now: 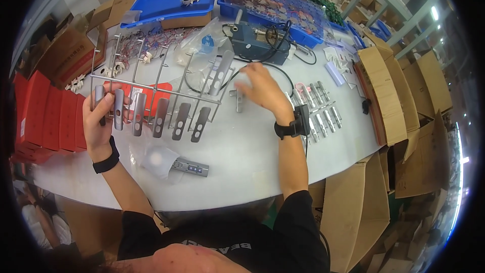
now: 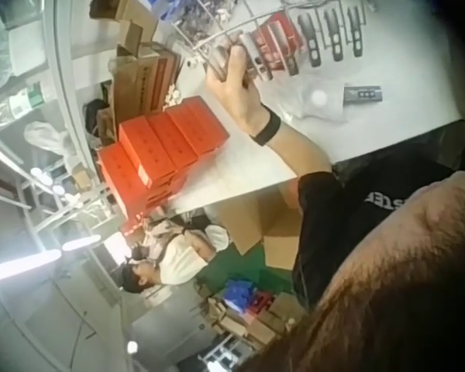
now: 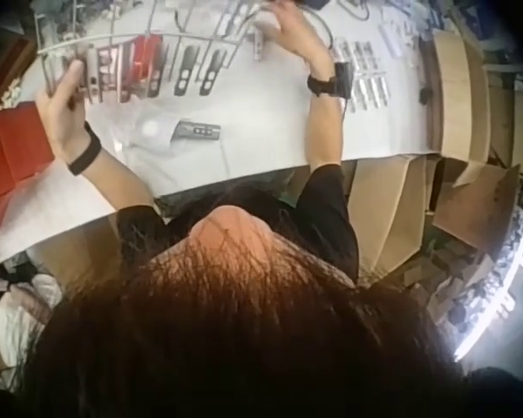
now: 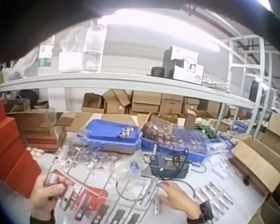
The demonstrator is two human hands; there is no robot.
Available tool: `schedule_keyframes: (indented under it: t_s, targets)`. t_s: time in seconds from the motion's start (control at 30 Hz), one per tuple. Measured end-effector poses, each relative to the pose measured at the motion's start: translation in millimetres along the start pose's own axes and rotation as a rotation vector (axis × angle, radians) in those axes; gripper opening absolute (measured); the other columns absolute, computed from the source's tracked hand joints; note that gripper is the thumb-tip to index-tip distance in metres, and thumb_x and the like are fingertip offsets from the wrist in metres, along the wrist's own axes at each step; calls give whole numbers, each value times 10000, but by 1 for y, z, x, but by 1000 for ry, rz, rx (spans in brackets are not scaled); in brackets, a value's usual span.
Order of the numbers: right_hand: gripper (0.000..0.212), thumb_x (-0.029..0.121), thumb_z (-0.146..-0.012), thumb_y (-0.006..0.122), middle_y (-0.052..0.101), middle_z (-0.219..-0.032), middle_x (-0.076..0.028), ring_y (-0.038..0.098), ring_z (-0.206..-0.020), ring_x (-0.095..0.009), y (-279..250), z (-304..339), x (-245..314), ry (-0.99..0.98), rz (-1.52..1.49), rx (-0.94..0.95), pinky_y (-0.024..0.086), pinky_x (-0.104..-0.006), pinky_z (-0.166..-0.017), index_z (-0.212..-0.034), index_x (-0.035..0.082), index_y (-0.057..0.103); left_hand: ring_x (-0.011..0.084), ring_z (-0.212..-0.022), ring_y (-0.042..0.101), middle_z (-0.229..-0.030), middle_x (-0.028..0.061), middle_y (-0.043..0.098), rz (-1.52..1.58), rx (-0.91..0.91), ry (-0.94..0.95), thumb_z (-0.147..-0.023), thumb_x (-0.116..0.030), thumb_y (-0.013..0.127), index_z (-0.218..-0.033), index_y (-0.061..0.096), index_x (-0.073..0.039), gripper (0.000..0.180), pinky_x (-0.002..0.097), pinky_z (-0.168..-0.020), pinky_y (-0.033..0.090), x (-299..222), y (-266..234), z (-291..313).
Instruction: The person unboxes a handheld fan, removes it from a plastic bag, and presses its buttons before returning it to the bag and box. They then detach metal components from a frame by hand and place them on the table.
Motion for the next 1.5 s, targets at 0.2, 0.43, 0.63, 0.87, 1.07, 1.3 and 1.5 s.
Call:
schedule_keyframes:
  t_s: [0.2,0.43,0.63,0.87,1.07,1.3,1.5]
  targets:
    - [521,239,-881,776,709,-1009,-81,676,-932,-168,-18,17,49,141,-1128,205,533,-281,-801,-1342,72,602,245,-594,672,-824,203,688,-38,122,-34,-898,-204,647,-1111,617,101,373,343,-531,557,6,7,1]
    - [286,198,-836,813,722,-1038,-44,698,-885,-167,4,32,74,-151,-363,581,545,-263,-756,-1087,73,757,259,-663,705,-852,199,697,-122,288,-57,-913,-122,643,-1102,646,111,300,346,-582,578,-1,28,14]
    - [150,125,-819,805,730,-975,-71,703,-831,-228,-11,15,72,-193,-75,83,562,-298,-729,-951,61,772,275,-660,711,-860,195,698,-149,144,-71,-920,-131,628,-1128,622,109,318,355,-549,583,-1,47,9]
    - [159,90,-801,796,725,-931,-89,690,-811,-271,-64,48,115,-624,411,-928,577,-331,-730,-944,31,757,256,-662,711,-930,197,696,184,-140,-110,-942,-158,631,-1186,595,86,348,338,-560,587,13,40,-2]
    - [163,133,-836,781,723,-931,-97,692,-855,-270,-73,19,48,-27,-482,-659,568,-344,-770,-939,12,743,256,-661,712,-943,210,702,23,-72,-59,-944,-178,631,-1197,588,68,355,339,-561,590,8,15,-7]
    - [283,198,-857,780,685,-1017,-91,665,-922,-231,-3,11,-13,138,-94,14,546,-318,-778,-1062,18,706,254,-715,723,-979,225,707,142,-220,43,-955,-160,615,-1206,586,51,329,347,-574,598,7,-13,-10]
    - [430,155,-799,818,598,-1007,-68,627,-893,-236,-51,25,90,-394,-2,-588,538,-292,-705,-1184,48,660,261,-762,727,-1049,257,700,343,-330,12,-972,-145,593,-1207,583,51,306,366,-636,618,15,-2,-13]
Point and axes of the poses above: each hand's wrist, its own z-axis away from the middle knuckle, its own y-axis out of the palm, x = y × z, the point moved 9 cm from there along -z, towards the middle knuckle
